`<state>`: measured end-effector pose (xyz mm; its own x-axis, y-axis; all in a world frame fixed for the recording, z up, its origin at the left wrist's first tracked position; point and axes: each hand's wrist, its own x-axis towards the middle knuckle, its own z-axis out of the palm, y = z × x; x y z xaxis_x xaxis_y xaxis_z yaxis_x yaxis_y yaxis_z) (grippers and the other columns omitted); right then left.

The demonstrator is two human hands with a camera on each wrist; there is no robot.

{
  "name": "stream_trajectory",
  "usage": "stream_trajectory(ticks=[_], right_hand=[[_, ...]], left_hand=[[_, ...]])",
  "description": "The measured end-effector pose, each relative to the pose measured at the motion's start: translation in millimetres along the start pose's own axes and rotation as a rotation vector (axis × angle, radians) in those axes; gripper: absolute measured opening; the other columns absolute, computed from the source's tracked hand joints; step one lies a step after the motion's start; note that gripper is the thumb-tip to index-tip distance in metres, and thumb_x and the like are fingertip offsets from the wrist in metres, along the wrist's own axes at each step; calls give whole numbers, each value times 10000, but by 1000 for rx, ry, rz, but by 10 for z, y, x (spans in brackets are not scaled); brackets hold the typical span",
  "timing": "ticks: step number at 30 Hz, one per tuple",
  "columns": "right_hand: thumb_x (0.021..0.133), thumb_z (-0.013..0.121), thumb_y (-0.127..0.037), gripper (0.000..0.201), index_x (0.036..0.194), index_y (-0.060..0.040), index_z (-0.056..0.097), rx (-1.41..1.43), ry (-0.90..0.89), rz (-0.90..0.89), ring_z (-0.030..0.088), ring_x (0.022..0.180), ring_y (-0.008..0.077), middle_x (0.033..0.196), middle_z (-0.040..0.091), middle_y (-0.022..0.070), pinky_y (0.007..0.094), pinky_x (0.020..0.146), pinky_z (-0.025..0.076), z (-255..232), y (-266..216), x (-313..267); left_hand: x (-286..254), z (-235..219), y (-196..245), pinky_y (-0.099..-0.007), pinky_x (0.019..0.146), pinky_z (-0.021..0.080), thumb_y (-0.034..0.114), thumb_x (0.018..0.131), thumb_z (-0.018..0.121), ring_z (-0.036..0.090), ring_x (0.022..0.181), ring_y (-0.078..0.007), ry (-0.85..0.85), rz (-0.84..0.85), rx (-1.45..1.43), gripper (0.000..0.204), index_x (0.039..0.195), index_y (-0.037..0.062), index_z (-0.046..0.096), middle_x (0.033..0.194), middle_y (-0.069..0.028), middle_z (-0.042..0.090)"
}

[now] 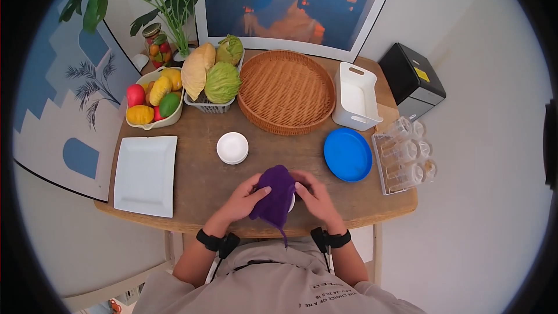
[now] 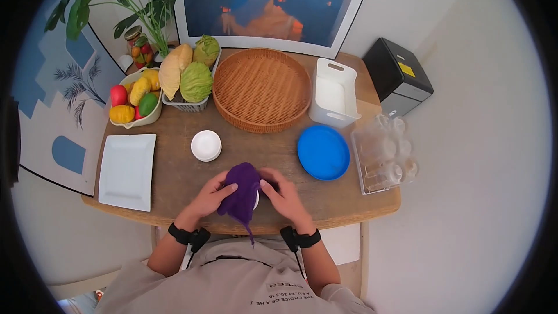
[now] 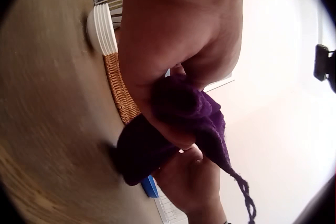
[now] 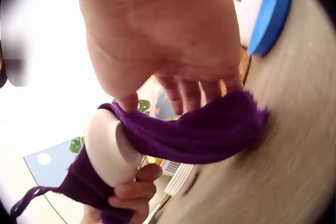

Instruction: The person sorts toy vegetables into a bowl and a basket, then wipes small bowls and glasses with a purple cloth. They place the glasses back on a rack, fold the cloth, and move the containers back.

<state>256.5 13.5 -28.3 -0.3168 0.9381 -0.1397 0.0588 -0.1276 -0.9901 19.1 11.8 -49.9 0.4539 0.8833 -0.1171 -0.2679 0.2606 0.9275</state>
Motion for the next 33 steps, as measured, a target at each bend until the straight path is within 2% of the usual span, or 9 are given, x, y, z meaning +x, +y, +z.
stream_trajectory(ticks=[4, 7, 10, 13, 15, 23, 24, 27, 33], right_hand=[[992, 660, -235, 599, 1477, 11, 409, 666, -106, 78, 546, 1243, 189, 1397, 553, 86, 328, 1063, 429, 252, 458, 17], [1000, 650, -224, 546, 1449, 14, 451, 207, -90, -28, 546, 1221, 165, 1354, 583, 95, 321, 1052, 435, 347, 347, 106], [1007, 638, -204, 481, 1407, 21, 497, 146, -63, 55, 560, 1177, 148, 1288, 620, 92, 314, 1024, 455, 245, 423, 325], [1016, 618, -185, 418, 1365, 27, 532, 81, 47, -64, 580, 1130, 143, 1227, 647, 90, 313, 994, 474, 177, 414, 435], [1037, 584, -240, 429, 1366, 29, 525, 135, 31, 33, 576, 1138, 144, 1240, 640, 88, 313, 995, 473, 90, 276, 478], [1081, 388, -491, 666, 1506, 22, 381, 47, -175, 181, 490, 1302, 193, 1457, 505, 129, 332, 1127, 363, -167, 275, 850], [1076, 356, -532, 733, 1541, 33, 316, 68, -266, 317, 452, 1343, 196, 1500, 468, 128, 328, 1155, 330, -272, 189, 882], [1073, 441, -460, 633, 1485, 20, 424, 322, -352, 512, 538, 1282, 179, 1447, 537, 99, 316, 1107, 405, -415, 176, 1032], [1000, 619, -377, 631, 1470, 9, 453, 352, -523, 381, 553, 1221, 143, 1352, 599, 74, 293, 1047, 435, -526, 275, 1211]], left_hand=[[-9, 106, 93, -276, 959, 502, 48, 995, 605, 594, 1112, -108, 154, 112, 74, 394, 1373, -2, 505, 1218, -68, 625], [48, 84, 32, -296, 970, 502, 23, 955, 658, 593, 1143, -132, 211, 139, 139, 451, 1378, -1, 504, 1262, -81, 619], [177, -37, -133, -296, 933, 526, 34, 941, 685, 603, 1128, -136, 196, 69, 256, 472, 1374, -2, 498, 1244, -93, 625], [322, -149, -151, -294, 922, 531, 67, 942, 700, 604, 1132, -140, 197, 13, 361, 496, 1382, -5, 483, 1255, -99, 620], [398, -147, -132, -297, 953, 516, 96, 950, 702, 588, 1166, -143, 222, -32, 424, 524, 1404, -6, 461, 1293, -102, 602], [814, -235, -232, -326, 1079, 452, 116, 1023, 592, 524, 1284, -148, 13, -109, -67, 547, 1515, 57, 359, 1426, -61, 515], [827, -254, -286, -330, 1083, 454, 109, 1028, 581, 527, 1284, -149, -2, -139, -122, 544, 1520, 67, 354, 1428, -55, 516], [838, -314, -203, -345, 1085, 465, 96, 1027, 574, 543, 1284, -166, -42, -271, -386, 523, 1508, 80, 369, 1418, -49, 529], [825, -394, -231, -334, 1070, 461, 118, 993, 647, 530, 1274, -143, -44, -229, -273, 610, 1514, 44, 340, 1394, -63, 536]])
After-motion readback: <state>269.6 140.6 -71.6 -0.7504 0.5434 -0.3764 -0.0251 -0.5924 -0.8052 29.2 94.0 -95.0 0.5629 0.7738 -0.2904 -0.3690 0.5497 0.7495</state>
